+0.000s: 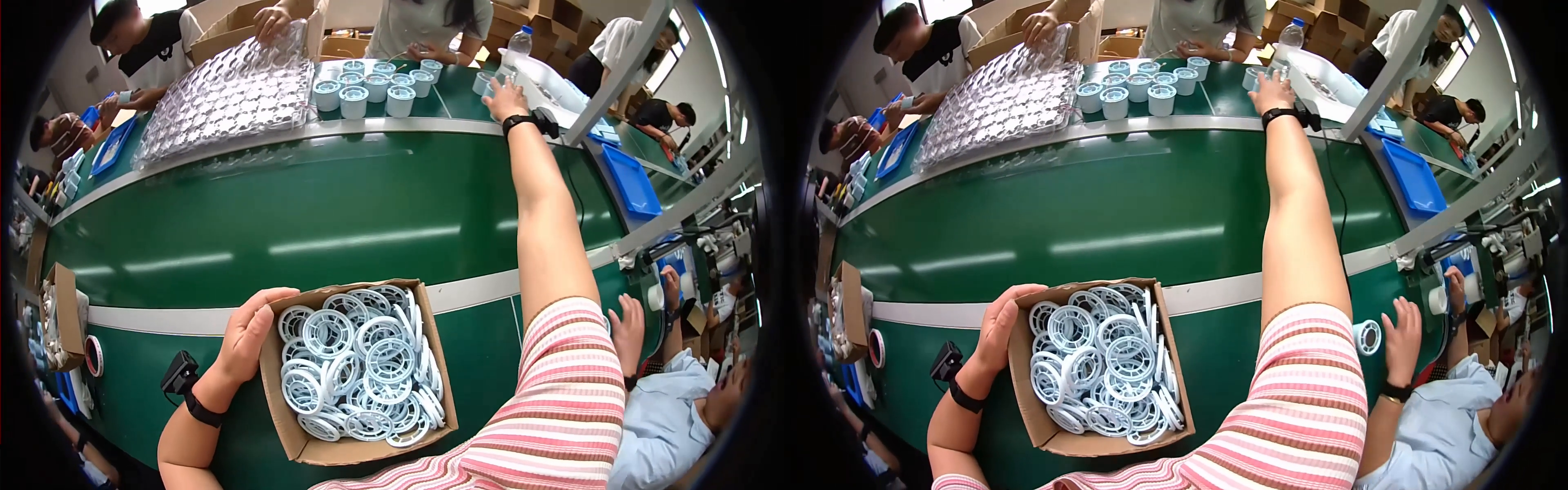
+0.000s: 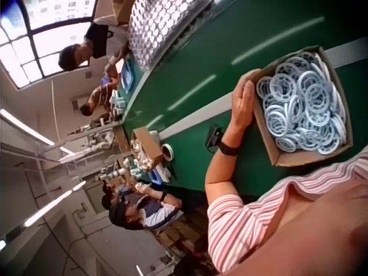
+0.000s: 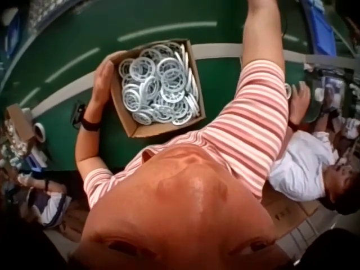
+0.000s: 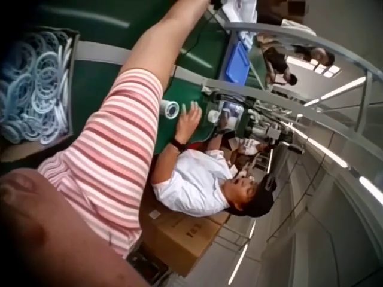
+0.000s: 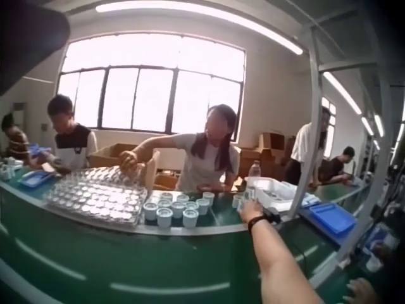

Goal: The person picks up a motor and a plastic cover, presses the cover onto the motor by hand, and places the assembled unit on the table, repeating the process.

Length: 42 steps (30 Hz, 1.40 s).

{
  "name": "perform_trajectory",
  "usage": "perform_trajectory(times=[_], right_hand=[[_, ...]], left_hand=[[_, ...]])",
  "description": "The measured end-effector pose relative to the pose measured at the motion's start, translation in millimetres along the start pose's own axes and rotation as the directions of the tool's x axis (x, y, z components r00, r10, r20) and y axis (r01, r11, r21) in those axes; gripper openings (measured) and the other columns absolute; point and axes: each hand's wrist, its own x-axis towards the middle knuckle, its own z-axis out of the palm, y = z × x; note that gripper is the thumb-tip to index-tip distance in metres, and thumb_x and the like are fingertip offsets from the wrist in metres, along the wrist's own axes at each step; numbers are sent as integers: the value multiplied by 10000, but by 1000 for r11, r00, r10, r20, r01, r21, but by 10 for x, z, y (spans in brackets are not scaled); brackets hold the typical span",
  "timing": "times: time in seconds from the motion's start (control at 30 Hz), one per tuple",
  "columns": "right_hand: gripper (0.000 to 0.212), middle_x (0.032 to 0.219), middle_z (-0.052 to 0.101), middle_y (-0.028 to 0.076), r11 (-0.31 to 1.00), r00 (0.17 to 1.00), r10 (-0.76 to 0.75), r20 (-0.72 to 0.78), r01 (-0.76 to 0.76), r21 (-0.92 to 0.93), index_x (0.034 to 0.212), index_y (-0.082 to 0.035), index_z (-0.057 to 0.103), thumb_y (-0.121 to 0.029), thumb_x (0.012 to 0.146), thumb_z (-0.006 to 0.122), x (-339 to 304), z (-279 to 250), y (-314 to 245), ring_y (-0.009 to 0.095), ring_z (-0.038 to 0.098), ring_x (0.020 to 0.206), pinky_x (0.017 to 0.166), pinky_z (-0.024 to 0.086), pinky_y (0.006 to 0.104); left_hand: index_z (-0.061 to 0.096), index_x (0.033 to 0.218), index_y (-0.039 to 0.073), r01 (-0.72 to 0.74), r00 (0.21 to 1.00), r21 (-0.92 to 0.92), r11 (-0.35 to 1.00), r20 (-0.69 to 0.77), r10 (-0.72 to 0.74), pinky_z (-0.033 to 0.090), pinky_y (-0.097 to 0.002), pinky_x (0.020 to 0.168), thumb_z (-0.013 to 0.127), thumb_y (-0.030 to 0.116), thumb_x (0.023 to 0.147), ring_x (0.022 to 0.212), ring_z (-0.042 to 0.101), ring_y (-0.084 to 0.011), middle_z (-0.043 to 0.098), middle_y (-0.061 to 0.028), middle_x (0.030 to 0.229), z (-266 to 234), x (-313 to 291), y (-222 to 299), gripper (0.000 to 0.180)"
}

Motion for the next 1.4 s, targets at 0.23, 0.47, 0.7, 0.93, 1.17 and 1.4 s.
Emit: perform_trajectory(times=[0.23, 0.47, 0.7, 0.93, 1.17, 1.4], right_hand=[[567, 1516, 444, 128, 979, 1000, 14, 14, -16, 201, 1442, -294, 479, -485, 938, 657, 336, 399, 108, 375, 506, 1335, 1061, 459, 522], [498, 1367, 544, 128, 957, 997, -29, -66, 47, 285, 1344, -249, 509, -400, 916, 712, -68, 185, -1, 382, 630, 1176, 991, 508, 492], [531, 1298, 608, 167, 919, 987, -102, -121, 140, 369, 1365, -235, 494, -320, 902, 739, -375, 102, -79, 372, 631, 1173, 980, 504, 478], [525, 1221, 663, 203, 719, 903, -221, -368, 406, 564, 1341, -183, 545, -318, 888, 773, -1298, -806, -310, 355, 645, 1162, 986, 499, 409], [501, 1282, 637, 140, 258, 791, -445, -420, 562, 786, 1365, -106, 546, -170, 914, 753, -3471, -2456, -809, 257, 658, 1118, 927, 541, 351], [519, 1334, 579, 167, -31, 269, -910, -315, 716, 698, 1258, -54, 569, -105, 791, 789, -5927, -2811, -1526, 282, 631, 1042, 864, 520, 387]], left_hand=[[576, 1327, -44, 13, 999, -46, 999, 53, -11, 435, -333, 1050, 492, 401, 1058, 1194, 579, -189, 644, -124, 1273, -20, 29, -23, 527], [526, 1370, -47, -1, 997, -96, 995, 79, 9, 434, -345, 1058, 510, 340, 1036, 1204, 571, -190, 624, -124, 1292, -23, -5, -60, 512], [529, 1342, -42, 17, 998, -175, 984, 68, -5, 414, -339, 1072, 473, 148, 936, 1209, 549, -180, 613, -119, 1287, 44, -25, -44, 452], [573, 1255, -45, -86, 993, -77, 993, 72, 91, 430, -299, 1005, 444, 134, 933, 1128, 556, -154, 631, -103, 1190, 22, 156, -199, 390], [614, 1188, -1, -192, 980, 66, 979, -32, 195, 453, -294, 945, 465, 328, 1048, 1072, 597, -140, 668, -92, 1120, -109, 245, -254, 387], [657, 1129, 17, -304, 867, 21, 953, -408, 285, 498, -298, 827, 356, 432, 1097, 923, 699, -179, 738, -107, 1016, -1001, 61, -274, 514]])
